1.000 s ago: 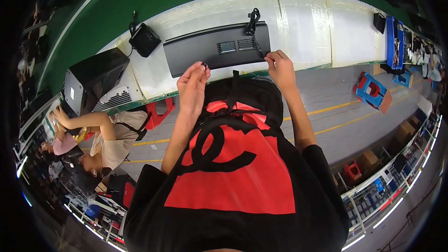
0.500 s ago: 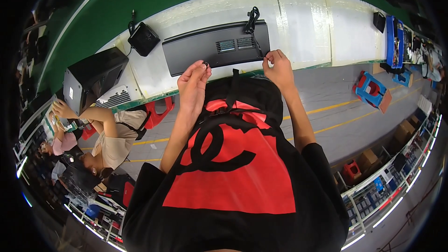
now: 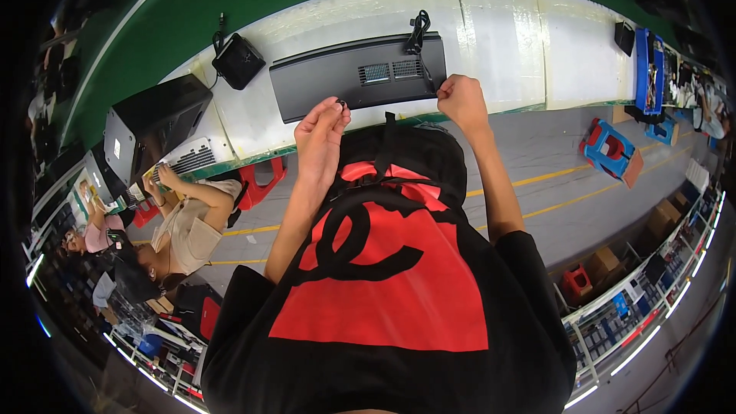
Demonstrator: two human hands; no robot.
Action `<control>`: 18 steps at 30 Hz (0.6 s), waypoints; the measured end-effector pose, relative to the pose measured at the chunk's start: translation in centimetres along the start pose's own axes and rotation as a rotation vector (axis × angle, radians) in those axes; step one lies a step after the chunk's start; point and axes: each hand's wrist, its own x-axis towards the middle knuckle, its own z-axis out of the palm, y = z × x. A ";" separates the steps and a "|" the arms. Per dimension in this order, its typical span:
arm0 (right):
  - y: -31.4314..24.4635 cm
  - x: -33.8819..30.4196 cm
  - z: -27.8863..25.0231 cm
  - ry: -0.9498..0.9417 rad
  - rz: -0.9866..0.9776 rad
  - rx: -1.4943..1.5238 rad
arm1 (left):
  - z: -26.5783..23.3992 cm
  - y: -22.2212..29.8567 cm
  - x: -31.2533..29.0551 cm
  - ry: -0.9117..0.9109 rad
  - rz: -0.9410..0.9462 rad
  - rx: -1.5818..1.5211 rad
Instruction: Installing small rubber feet into the base of electronic devices at an assembly station.
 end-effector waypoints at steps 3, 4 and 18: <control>0.3 0.4 0.0 -0.055 0.158 0.034 | 0.1 0.0 0.0 0.010 -0.002 -0.010; 0.5 0.4 0.1 -0.018 0.175 0.031 | 0.2 0.1 -0.1 0.024 -0.003 -0.016; 2.7 1.4 0.9 -0.065 0.311 0.206 | 4.1 2.3 -2.6 -0.282 -0.056 -0.092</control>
